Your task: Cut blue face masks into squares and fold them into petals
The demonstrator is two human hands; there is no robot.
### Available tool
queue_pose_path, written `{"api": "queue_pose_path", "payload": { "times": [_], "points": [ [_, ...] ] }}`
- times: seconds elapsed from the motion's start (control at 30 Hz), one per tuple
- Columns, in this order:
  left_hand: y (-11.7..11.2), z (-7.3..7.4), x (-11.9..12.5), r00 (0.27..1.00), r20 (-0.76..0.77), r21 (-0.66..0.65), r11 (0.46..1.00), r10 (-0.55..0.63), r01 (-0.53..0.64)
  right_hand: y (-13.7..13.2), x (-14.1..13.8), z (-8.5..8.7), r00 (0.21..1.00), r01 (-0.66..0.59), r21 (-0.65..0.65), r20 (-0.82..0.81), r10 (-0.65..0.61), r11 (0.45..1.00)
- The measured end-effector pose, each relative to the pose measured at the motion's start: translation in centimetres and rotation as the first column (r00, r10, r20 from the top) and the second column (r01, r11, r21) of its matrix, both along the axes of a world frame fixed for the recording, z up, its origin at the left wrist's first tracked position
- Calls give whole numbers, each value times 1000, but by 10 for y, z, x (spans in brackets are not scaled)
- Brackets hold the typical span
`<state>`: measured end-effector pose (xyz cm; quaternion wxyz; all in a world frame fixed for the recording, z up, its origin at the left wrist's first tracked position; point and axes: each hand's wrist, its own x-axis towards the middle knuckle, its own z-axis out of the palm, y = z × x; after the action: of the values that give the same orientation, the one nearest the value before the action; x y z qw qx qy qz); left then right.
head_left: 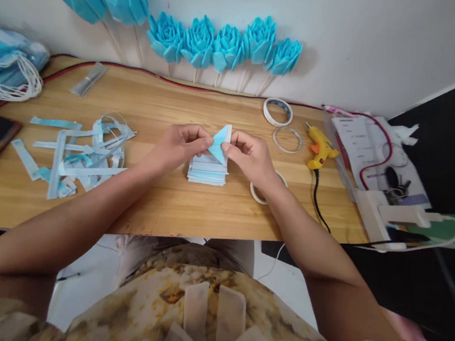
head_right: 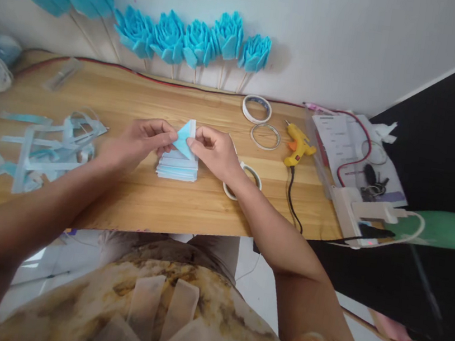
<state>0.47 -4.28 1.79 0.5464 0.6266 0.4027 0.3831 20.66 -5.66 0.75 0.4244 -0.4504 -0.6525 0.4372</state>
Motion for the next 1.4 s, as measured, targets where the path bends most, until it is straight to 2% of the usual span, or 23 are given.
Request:
{"api": "queue_pose_path", "payload": {
  "times": [0.23, 0.53, 0.83, 1.4],
  "points": [
    [1, -3, -1, 1000, -2, 2, 1000, 7, -7, 0, 0, -1, 1000, -7, -2, 14, 7, 1000],
    [-2, 2, 1, 999, -37, 29, 1000, 7, -6, 0, 0, -3, 999, 23, 18, -39, -22, 1000],
    [-4, 5, 1, 998, -41, -7, 999, -41, 40, 0, -1, 0, 998, 52, 28, -41, -51, 998],
    [-2, 0, 2, 997, -9, -32, 996, -79, 79, 1, 0, -2, 998, 56, 25, -30, -56, 998]
  ]
}}
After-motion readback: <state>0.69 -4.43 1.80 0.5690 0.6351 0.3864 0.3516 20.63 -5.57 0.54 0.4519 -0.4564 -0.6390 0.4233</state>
